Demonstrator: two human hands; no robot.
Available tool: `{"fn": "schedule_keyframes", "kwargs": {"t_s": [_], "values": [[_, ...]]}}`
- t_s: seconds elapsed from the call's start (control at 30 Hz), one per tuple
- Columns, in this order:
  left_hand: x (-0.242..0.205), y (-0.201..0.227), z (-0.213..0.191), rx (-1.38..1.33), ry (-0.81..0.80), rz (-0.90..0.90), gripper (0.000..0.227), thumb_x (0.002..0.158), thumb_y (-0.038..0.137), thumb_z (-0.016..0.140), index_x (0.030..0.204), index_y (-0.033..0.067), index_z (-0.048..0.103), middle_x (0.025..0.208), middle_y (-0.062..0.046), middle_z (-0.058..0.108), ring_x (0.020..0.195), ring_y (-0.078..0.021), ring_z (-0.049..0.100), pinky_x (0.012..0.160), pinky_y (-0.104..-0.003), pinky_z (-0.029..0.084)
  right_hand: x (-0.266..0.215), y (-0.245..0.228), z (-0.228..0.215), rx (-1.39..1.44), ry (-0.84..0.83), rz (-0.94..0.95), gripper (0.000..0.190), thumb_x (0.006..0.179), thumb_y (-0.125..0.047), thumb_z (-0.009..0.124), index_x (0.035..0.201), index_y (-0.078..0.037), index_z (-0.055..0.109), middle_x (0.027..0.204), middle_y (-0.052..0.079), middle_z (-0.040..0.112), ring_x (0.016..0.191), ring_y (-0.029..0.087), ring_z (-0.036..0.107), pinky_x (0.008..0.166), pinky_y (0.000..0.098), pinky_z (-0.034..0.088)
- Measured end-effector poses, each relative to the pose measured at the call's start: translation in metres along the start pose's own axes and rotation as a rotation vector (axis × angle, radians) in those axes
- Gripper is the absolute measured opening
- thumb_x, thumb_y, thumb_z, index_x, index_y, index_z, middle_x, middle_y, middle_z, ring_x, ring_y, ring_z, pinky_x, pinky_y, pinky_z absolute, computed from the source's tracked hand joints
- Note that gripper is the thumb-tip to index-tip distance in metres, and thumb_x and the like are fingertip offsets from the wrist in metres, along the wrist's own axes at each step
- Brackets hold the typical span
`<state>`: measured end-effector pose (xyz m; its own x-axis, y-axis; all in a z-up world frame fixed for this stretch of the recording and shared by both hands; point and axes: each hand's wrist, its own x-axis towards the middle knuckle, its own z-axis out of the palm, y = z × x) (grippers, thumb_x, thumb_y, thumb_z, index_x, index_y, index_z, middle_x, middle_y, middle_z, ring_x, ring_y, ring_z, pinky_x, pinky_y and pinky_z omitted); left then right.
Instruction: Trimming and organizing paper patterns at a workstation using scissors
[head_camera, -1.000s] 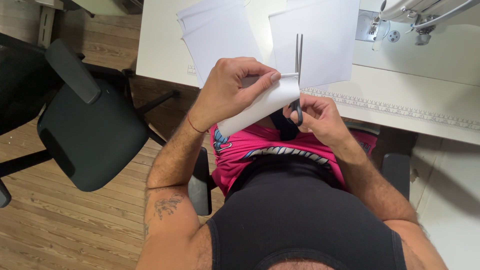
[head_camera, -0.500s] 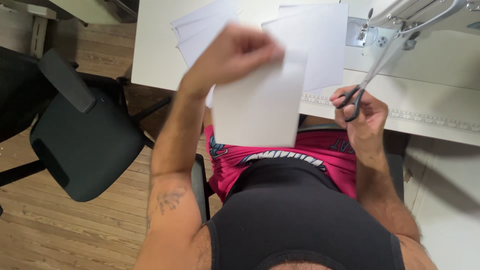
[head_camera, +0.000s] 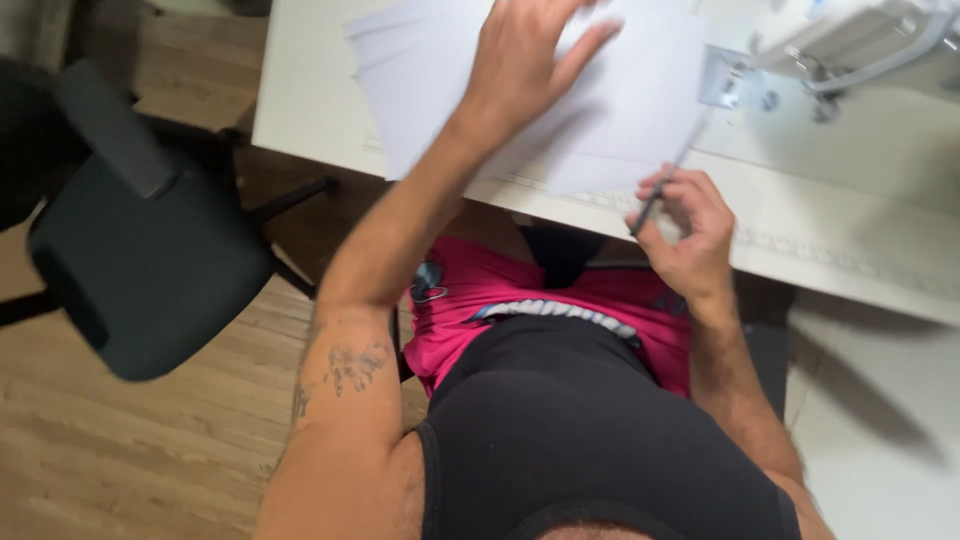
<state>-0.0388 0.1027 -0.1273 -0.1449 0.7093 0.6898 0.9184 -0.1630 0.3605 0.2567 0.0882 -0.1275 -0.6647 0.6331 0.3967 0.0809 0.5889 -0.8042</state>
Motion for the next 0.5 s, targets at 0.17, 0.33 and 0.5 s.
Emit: {"fn": "schedule_keyframes", "kwargs": {"t_s": [0.17, 0.33, 0.5], "values": [[-0.061, -0.036, -0.099, 0.254, -0.370, -0.431, 0.044, 0.103, 0.045, 0.064, 0.132, 0.0117, 0.065, 0.114, -0.005, 0.060, 0.107, -0.0241, 0.051, 0.093, -0.039, 0.042, -0.003, -0.007, 0.003, 0.283, 0.001, 0.144, 0.012, 0.099, -0.004, 0.071, 0.106, 0.004, 0.065, 0.108, 0.018, 0.061, 0.109, 0.028, 0.062, 0.097, 0.0371, 0.055], [-0.074, -0.072, -0.106, 0.231, -0.322, -0.301, 0.046, 0.099, 0.045, 0.076, 0.126, 0.0094, 0.064, 0.112, -0.006, 0.056, 0.102, -0.0267, 0.049, 0.090, -0.040, 0.038, 0.007, -0.008, 0.026, 0.428, -0.092, 0.281, 0.019, 0.100, -0.015, 0.069, 0.110, 0.002, 0.066, 0.115, 0.014, 0.062, 0.095, 0.019, 0.066, 0.091, 0.0282, 0.061], [-0.061, -0.065, -0.109, 0.131, -0.294, -0.291, 0.040, 0.083, 0.032, 0.092, 0.103, 0.0189, 0.060, 0.101, 0.002, 0.056, 0.096, -0.0224, 0.049, 0.086, -0.036, 0.035, 0.022, -0.025, 0.036, 0.459, -0.155, 0.402, 0.019, 0.100, -0.019, 0.068, 0.107, -0.002, 0.066, 0.110, 0.008, 0.066, 0.080, 0.013, 0.068, 0.082, 0.0240, 0.061]]}}
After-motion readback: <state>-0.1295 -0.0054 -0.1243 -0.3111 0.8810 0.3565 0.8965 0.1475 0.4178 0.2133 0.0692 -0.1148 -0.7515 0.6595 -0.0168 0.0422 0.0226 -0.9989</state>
